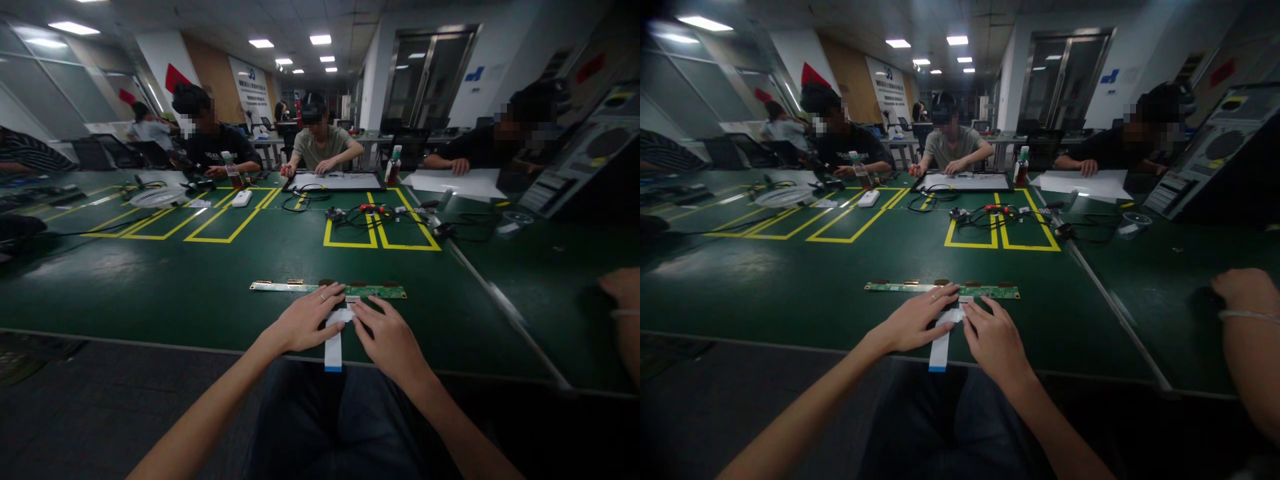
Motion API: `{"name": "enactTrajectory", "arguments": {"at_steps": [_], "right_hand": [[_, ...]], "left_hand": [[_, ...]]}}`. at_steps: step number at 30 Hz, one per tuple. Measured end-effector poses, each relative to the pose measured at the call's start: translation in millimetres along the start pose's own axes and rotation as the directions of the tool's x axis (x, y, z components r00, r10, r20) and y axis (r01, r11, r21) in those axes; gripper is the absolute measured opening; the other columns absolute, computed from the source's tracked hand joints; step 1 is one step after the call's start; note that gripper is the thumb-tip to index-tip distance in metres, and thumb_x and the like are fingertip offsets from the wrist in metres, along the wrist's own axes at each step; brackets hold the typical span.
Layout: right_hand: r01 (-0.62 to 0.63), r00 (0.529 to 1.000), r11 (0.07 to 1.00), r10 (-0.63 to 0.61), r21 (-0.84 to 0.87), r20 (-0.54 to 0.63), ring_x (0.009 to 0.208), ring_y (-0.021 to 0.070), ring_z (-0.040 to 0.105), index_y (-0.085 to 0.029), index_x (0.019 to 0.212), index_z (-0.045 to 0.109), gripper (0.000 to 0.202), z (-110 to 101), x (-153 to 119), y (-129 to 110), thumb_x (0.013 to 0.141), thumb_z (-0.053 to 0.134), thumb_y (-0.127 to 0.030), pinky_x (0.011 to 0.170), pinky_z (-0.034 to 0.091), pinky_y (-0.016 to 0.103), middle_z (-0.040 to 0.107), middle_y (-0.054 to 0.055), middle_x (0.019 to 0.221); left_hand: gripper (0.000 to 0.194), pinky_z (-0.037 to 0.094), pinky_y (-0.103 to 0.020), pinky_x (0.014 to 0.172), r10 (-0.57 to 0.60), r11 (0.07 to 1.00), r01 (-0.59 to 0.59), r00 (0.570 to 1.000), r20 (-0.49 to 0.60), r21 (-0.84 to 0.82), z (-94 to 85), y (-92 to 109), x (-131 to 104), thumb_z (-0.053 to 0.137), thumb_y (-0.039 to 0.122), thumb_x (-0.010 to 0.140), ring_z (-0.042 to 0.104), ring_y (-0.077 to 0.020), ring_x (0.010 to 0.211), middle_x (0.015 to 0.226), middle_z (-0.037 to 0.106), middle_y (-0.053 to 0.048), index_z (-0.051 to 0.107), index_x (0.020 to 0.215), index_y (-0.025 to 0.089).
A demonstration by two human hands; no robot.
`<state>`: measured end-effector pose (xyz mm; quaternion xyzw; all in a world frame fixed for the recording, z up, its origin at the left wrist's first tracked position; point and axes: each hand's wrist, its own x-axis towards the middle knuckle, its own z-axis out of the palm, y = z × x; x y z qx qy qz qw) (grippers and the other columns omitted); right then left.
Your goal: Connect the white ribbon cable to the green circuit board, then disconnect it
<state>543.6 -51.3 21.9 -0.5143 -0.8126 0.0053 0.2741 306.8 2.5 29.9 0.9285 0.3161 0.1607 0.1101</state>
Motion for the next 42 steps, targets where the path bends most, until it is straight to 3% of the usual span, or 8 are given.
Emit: {"name": "enactTrajectory", "arguments": {"at_steps": [10, 16, 29, 34, 42], "right_hand": [[0.010, 1.000, 0.999, -0.010, -0.037, 0.002, 0.140, 0.0340, 0.055, -0.024, 0.140, 0.069, 0.042, 3, 0, -2, 0.102, 0.053, -0.020, 0.114, 0.052, 0.057, 0.070, 0.006, 0.140], [-0.002, 1.000, 0.998, 0.002, -0.068, 0.012, 0.144, 0.0369, 0.052, -0.026, 0.139, 0.069, 0.041, 1, 0, -6, 0.102, 0.052, -0.021, 0.111, 0.051, 0.062, 0.069, 0.006, 0.141], [-0.043, 0.996, 0.987, 0.055, -0.155, 0.073, 0.144, 0.0324, 0.053, -0.024, 0.138, 0.069, 0.038, 0, 1, -9, 0.104, 0.051, -0.024, 0.115, 0.046, 0.055, 0.067, 0.004, 0.144], [-0.029, 0.999, 0.988, 0.035, -0.154, 0.037, 0.143, 0.0318, 0.055, -0.025, 0.138, 0.069, 0.039, 1, 0, -7, 0.105, 0.050, -0.025, 0.112, 0.048, 0.055, 0.068, 0.005, 0.142], [-0.053, 0.998, 0.998, 0.055, -0.040, 0.033, 0.143, 0.0313, 0.054, -0.026, 0.138, 0.069, 0.039, 2, 1, 2, 0.103, 0.053, -0.026, 0.112, 0.049, 0.053, 0.070, 0.002, 0.140]], "left_hand": [[0.062, 0.030, -0.045, 0.131, -0.005, 1.000, 0.005, 1.000, 0.006, 0.000, -0.9, 1, 3, 0.044, 0.053, 0.108, 0.035, -0.0254, 0.158, 0.164, 0.047, -0.012, 0.041, 0.159, 0.019], [0.060, 0.029, -0.046, 0.131, -0.005, 1.000, 0.005, 1.000, 0.009, -0.020, 0.0, -1, 3, 0.042, 0.054, 0.108, 0.034, -0.0248, 0.159, 0.165, 0.046, -0.010, 0.042, 0.158, 0.021], [0.064, 0.033, -0.048, 0.129, -0.014, 0.997, 0.013, 1.000, -0.009, -0.075, -0.9, -1, 0, 0.048, 0.049, 0.108, 0.034, -0.0264, 0.159, 0.165, 0.045, -0.015, 0.032, 0.162, 0.018], [0.047, 0.029, -0.050, 0.131, 0.053, 0.996, -0.052, 0.998, 0.015, -0.067, -3.6, -1, 0, 0.046, 0.042, 0.109, 0.030, -0.0260, 0.160, 0.168, 0.041, -0.009, 0.046, 0.153, 0.026], [0.044, 0.030, -0.054, 0.129, 0.090, 0.995, -0.091, 0.995, 0.048, 0.032, -4.9, -2, 0, 0.046, 0.037, 0.109, 0.029, -0.0300, 0.160, 0.171, 0.035, -0.010, 0.054, 0.152, 0.029]]}}
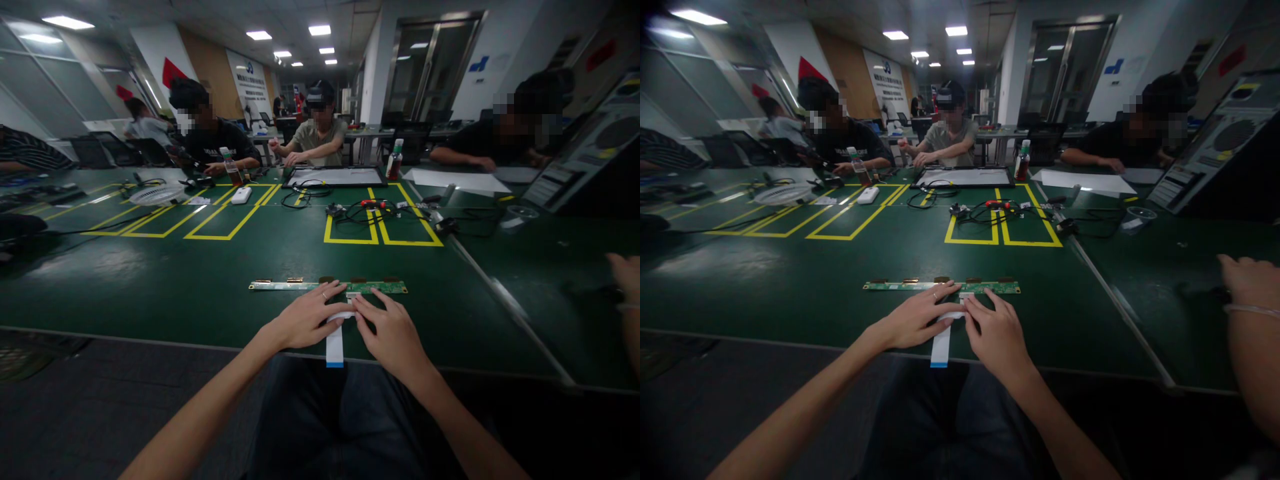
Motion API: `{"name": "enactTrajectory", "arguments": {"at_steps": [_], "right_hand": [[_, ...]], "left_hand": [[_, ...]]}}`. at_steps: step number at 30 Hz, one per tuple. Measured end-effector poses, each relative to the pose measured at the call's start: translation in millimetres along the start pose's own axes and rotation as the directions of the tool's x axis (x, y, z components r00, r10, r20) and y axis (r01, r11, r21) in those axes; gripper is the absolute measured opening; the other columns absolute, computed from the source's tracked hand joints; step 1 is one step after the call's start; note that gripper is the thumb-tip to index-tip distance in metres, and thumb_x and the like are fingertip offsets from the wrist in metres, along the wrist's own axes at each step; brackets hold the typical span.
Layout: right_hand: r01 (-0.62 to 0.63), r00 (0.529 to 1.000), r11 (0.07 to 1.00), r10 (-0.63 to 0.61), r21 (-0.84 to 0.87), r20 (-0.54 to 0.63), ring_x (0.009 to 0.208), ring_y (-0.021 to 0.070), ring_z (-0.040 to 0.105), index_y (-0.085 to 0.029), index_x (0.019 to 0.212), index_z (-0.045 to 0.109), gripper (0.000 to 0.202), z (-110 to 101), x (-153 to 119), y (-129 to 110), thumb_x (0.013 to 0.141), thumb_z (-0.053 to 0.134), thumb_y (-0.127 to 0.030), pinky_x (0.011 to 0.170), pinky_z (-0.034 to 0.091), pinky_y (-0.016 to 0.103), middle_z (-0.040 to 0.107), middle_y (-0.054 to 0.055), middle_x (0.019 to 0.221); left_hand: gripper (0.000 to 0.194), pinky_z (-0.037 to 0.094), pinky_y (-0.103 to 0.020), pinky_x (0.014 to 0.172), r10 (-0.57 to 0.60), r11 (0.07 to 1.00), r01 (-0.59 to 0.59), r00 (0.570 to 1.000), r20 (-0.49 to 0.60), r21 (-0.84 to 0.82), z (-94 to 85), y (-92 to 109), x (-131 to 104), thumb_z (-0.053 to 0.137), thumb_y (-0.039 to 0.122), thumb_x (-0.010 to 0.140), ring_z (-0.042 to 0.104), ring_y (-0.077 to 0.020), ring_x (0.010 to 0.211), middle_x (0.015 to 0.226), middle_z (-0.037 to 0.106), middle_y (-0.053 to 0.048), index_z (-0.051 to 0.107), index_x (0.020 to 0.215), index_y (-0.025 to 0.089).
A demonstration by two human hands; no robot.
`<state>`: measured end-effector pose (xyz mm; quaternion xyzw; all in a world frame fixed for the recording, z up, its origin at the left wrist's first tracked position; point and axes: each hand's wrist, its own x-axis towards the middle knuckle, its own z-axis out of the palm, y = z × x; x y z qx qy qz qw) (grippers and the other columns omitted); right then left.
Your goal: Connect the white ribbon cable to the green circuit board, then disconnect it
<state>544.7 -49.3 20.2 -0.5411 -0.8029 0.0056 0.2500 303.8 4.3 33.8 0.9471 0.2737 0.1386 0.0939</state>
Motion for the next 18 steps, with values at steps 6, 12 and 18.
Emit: {"name": "enactTrajectory", "arguments": {"at_steps": [6, 12, 18], "right_hand": [[-0.030, 0.999, 0.996, 0.031, 0.081, -0.013, 0.142, 0.0322, 0.053, -0.029, 0.134, 0.072, 0.037, 3, 2, 5, 0.102, 0.054, -0.025, 0.112, 0.049, 0.056, 0.072, 0.001, 0.138], [-0.028, 0.999, 0.983, 0.031, 0.180, -0.015, 0.137, 0.0275, 0.059, -0.029, 0.131, 0.074, 0.036, -7, 1, 10, 0.101, 0.055, -0.026, 0.113, 0.051, 0.051, 0.074, 0.002, 0.135], [-0.160, 0.977, 0.985, 0.167, 0.064, -0.135, 0.110, 0.0251, 0.073, -0.026, 0.116, 0.080, 0.030, -26, -10, 64, 0.100, 0.056, -0.034, 0.101, 0.059, 0.045, 0.079, 0.007, 0.118]], "left_hand": [[0.042, 0.029, -0.054, 0.129, -0.004, 1.000, 0.004, 1.000, 0.001, 0.006, -1.4, 3, 1, 0.047, 0.036, 0.109, 0.028, -0.0304, 0.160, 0.173, 0.031, -0.007, 0.058, 0.148, 0.031], [0.045, 0.027, -0.055, 0.130, 0.002, 1.000, -0.001, 1.000, 0.027, -0.006, -1.7, 2, 2, 0.045, 0.038, 0.109, 0.028, -0.0289, 0.161, 0.170, 0.038, -0.002, 0.055, 0.152, 0.033], [0.044, 0.028, -0.053, 0.130, -0.071, 0.997, 0.072, 0.997, 0.036, -0.022, -4.8, 5, 1, 0.037, 0.042, 0.112, 0.028, -0.0274, 0.161, 0.169, 0.040, 0.001, 0.055, 0.152, 0.037]]}}
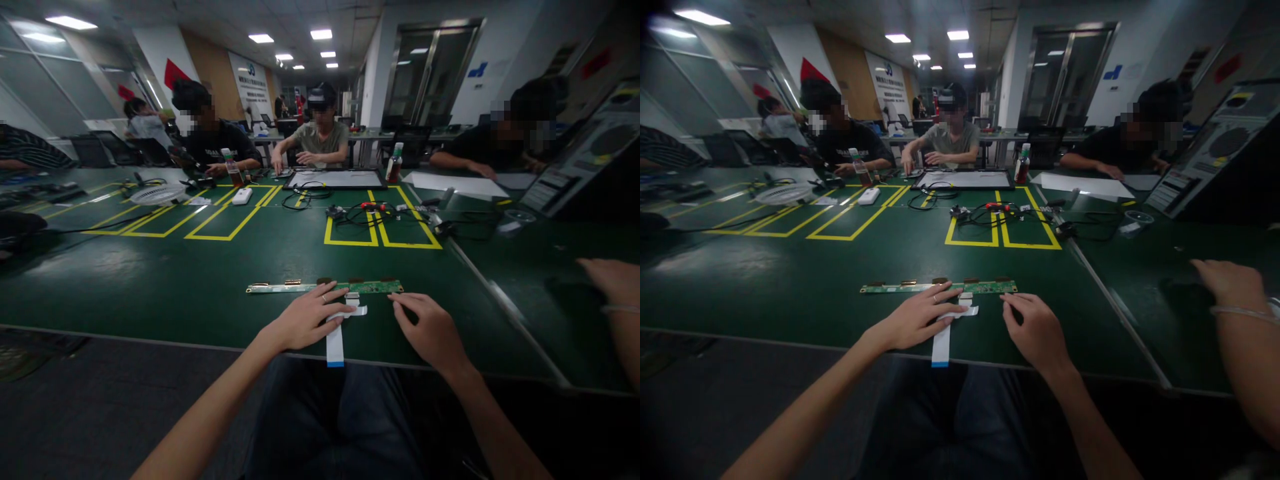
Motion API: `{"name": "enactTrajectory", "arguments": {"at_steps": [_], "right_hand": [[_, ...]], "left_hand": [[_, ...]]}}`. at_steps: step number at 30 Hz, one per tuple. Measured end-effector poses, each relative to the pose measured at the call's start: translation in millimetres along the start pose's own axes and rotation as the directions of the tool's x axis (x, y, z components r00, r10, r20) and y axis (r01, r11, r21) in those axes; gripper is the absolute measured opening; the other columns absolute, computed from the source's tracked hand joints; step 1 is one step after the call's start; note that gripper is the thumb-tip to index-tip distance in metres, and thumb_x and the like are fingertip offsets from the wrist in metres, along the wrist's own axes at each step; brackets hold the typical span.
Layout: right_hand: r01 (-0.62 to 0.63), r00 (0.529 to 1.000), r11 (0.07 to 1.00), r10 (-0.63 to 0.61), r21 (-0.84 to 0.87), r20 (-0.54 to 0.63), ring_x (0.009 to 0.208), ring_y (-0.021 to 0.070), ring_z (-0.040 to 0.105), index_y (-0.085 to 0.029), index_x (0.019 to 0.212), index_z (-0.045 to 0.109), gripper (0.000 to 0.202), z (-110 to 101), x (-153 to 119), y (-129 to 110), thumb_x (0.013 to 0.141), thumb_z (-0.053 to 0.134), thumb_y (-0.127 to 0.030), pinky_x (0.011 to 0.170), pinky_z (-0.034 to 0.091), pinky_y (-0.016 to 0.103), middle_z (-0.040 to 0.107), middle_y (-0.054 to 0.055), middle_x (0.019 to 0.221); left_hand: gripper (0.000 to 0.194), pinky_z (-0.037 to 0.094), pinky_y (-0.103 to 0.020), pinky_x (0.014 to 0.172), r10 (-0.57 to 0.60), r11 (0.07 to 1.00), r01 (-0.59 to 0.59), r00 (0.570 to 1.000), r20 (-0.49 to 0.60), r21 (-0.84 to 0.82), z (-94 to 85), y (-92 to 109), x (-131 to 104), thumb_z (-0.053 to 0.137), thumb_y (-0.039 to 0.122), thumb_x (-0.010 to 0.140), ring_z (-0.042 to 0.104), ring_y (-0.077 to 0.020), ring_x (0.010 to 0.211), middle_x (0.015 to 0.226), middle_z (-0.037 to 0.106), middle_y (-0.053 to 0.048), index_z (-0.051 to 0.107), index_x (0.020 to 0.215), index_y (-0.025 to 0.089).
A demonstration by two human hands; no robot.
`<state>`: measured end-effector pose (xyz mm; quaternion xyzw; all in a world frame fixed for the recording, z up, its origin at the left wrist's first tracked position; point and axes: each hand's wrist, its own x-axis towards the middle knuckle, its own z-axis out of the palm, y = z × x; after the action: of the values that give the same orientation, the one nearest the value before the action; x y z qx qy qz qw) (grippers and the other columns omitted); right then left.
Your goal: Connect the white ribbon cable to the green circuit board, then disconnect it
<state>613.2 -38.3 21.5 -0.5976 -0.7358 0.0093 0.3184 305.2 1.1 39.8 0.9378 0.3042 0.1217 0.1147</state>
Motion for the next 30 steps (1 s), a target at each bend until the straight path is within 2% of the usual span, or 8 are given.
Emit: {"name": "enactTrajectory", "arguments": {"at_steps": [3, 6, 10, 14, 17, 22, 25, 30], "right_hand": [[-0.036, 0.999, 0.999, 0.036, -0.024, -0.024, 0.110, 0.0256, 0.073, -0.024, 0.114, 0.081, 0.031, -10, -4, 22, 0.099, 0.056, -0.036, 0.101, 0.058, 0.046, 0.079, 0.008, 0.118], [-0.034, 0.999, 0.999, 0.033, -0.041, -0.022, 0.113, 0.0257, 0.072, -0.025, 0.113, 0.080, 0.030, -12, -7, 26, 0.100, 0.056, -0.036, 0.101, 0.058, 0.046, 0.079, 0.007, 0.120], [-0.002, 1.000, 0.991, -0.002, -0.130, -0.025, 0.114, 0.0269, 0.071, -0.025, 0.117, 0.079, 0.031, -8, -9, 19, 0.099, 0.055, -0.034, 0.099, 0.057, 0.048, 0.078, 0.007, 0.121], [0.012, 1.000, 0.988, -0.016, -0.155, -0.026, 0.113, 0.0267, 0.071, -0.025, 0.119, 0.078, 0.031, -5, -9, 18, 0.099, 0.056, -0.033, 0.097, 0.058, 0.048, 0.078, 0.007, 0.122], [0.019, 1.000, 0.988, -0.023, -0.153, -0.021, 0.113, 0.0271, 0.071, -0.025, 0.119, 0.078, 0.032, -6, -9, 19, 0.099, 0.055, -0.033, 0.096, 0.058, 0.048, 0.078, 0.007, 0.122], [0.025, 0.999, 0.987, -0.030, -0.156, -0.030, 0.113, 0.0273, 0.070, -0.024, 0.120, 0.078, 0.032, -6, -9, 18, 0.099, 0.055, -0.032, 0.096, 0.058, 0.049, 0.078, 0.008, 0.122], [0.032, 0.999, 0.985, -0.036, -0.169, -0.026, 0.112, 0.0274, 0.070, -0.024, 0.121, 0.077, 0.032, -5, -9, 17, 0.099, 0.054, -0.032, 0.097, 0.057, 0.049, 0.078, 0.008, 0.122], [0.038, 0.999, 0.983, -0.041, -0.179, -0.015, 0.114, 0.0274, 0.069, -0.023, 0.123, 0.077, 0.033, -5, -10, 17, 0.100, 0.054, -0.032, 0.097, 0.057, 0.049, 0.078, 0.008, 0.123]], "left_hand": [[0.046, 0.027, -0.054, 0.130, -0.052, 0.999, 0.052, 0.999, -0.001, 0.009, -0.7, 0, -4, 0.035, 0.044, 0.112, 0.026, -0.0275, 0.162, 0.171, 0.037, 0.003, 0.053, 0.154, 0.039], [0.048, 0.026, -0.051, 0.131, -0.131, 0.991, 0.131, 0.991, -0.005, 0.033, -3.5, -10, -16, 0.032, 0.048, 0.112, 0.024, -0.0266, 0.162, 0.172, 0.034, 0.004, 0.050, 0.156, 0.039], [0.054, 0.023, -0.051, 0.132, -0.320, 0.943, 0.324, 0.946, -0.059, 0.082, -14.2, -49, -50, 0.028, 0.053, 0.111, 0.026, -0.0278, 0.161, 0.171, 0.036, 0.002, 0.049, 0.158, 0.035], [0.063, 0.022, -0.052, 0.131, -0.550, 0.819, 0.561, 0.827, -0.115, 0.118, -33.5, -111, -115, 0.023, 0.056, 0.110, 0.027, -0.0296, 0.161, 0.169, 0.041, -0.004, 0.051, 0.158, 0.026], [0.066, 0.022, -0.051, 0.130, -0.691, 0.689, 0.709, 0.705, -0.160, 0.152, -51.3, -154, -177, 0.025, 0.055, 0.107, 0.031, -0.0310, 0.159, 0.168, 0.041, -0.009, 0.050, 0.158, 0.020], [0.064, 0.033, -0.047, 0.123, -0.813, 0.511, 0.843, 0.538, -0.225, 0.169, -79.3, -197, -266, 0.028, 0.044, 0.105, 0.047, -0.0305, 0.147, 0.157, 0.054, -0.016, 0.052, 0.153, 0.008], [0.067, 0.041, -0.044, 0.116, -0.878, 0.377, 0.908, 0.413, -0.240, 0.185, -88.9, -206, -289, 0.025, 0.046, 0.105, 0.054, -0.0322, 0.140, 0.155, 0.055, -0.018, 0.051, 0.153, 0.008], [0.071, 0.039, -0.048, 0.117, -0.892, 0.339, 0.921, 0.379, -0.244, 0.193, -88.5, -203, -290, 0.023, 0.051, 0.105, 0.051, -0.0391, 0.141, 0.158, 0.051, -0.020, 0.050, 0.155, 0.008]]}}
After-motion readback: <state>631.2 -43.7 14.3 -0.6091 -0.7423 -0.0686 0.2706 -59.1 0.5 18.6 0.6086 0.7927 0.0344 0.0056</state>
